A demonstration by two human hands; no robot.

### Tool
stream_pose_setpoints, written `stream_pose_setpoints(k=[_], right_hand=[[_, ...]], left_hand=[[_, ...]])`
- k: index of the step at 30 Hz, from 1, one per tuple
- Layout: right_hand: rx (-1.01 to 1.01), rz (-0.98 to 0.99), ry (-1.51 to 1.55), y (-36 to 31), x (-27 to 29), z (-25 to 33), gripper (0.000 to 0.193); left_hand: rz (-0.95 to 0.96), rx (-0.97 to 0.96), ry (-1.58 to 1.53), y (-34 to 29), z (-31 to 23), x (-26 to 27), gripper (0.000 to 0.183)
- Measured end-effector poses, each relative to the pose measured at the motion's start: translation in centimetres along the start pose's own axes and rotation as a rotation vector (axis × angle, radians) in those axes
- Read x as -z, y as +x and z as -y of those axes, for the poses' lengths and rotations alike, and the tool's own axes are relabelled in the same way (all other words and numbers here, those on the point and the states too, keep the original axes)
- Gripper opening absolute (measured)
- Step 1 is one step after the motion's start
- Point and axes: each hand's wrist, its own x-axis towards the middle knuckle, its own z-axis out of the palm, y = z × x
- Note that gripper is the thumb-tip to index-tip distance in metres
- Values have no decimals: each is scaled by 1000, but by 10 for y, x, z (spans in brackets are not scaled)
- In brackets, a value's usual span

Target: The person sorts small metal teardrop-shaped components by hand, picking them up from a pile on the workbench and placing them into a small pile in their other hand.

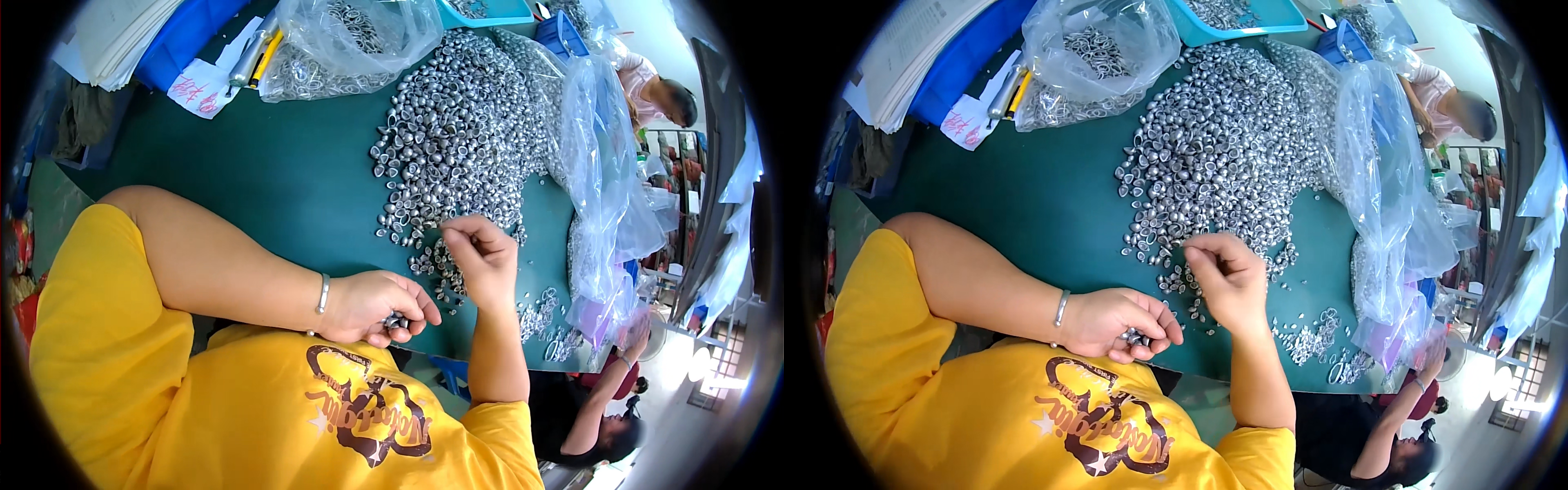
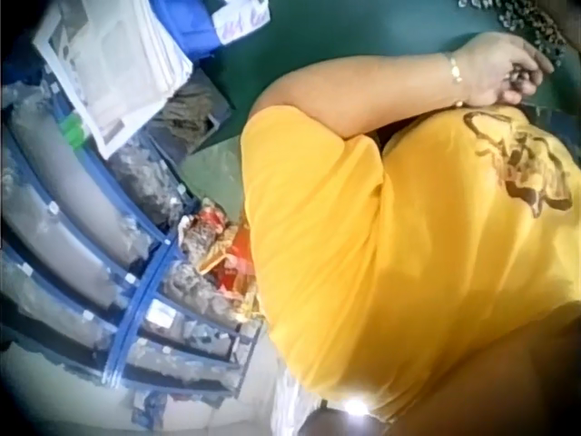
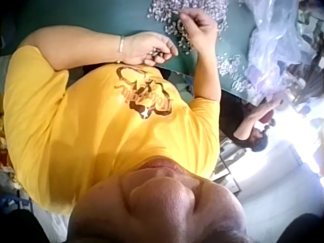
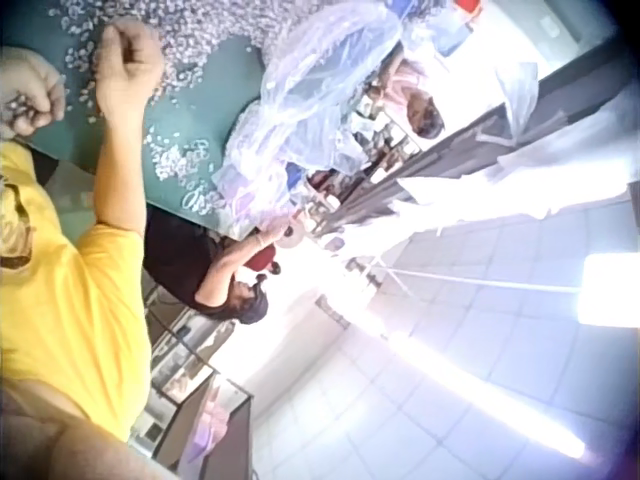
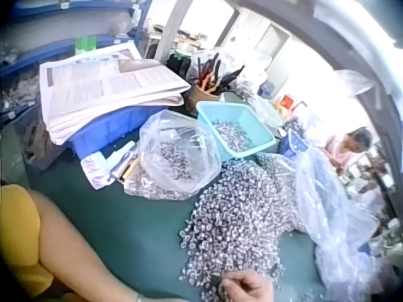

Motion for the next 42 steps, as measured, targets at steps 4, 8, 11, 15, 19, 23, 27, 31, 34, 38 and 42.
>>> stream_pose_setpoints(k=[4, 8, 11, 15, 19, 23, 27, 31, 34, 38, 42], right_hand=[[488, -26, -691, 13, -10, 2, 13], [431, -36, -676, 13, -12, 1, 12], [442, 7, -662, 14, -8, 0, 12], [255, 20, -380, 7, -3, -5, 12], [-178, 40, 471, 4, 4, 8, 18], [-371, 92, 861, 3, 14, -2, 17], [-430, 113, 1006, 0, 17, -7, 15], [-407, 109, 1067, -4, 14, -7, 13], [-300, 194, 1207, -5, 16, -9, 13], [-330, 57, 515, -4, 15, -1, 8], [307, 12, -562, -1, -12, 1, 13]], left_hand=[[-7, -5, 5, -2, -1, -1, 15], [-2, -2, 15, -1, -1, -1, 14], [-15, -6, 16, -1, -1, -1, 14], [-18, -6, 16, -2, 0, -1, 15], [-15, -4, 24, 0, 0, -1, 15], [-16, -11, 27, 0, 0, -1, 15], [-7, -11, 20, 0, 0, -1, 15], [-7, -14, 18, -1, 0, 0, 15], [0, -16, 14, -1, 1, 1, 15], [-2, -11, 10, 0, 1, 0, 15], [-7, -8, 11, -1, 0, -1, 15]])
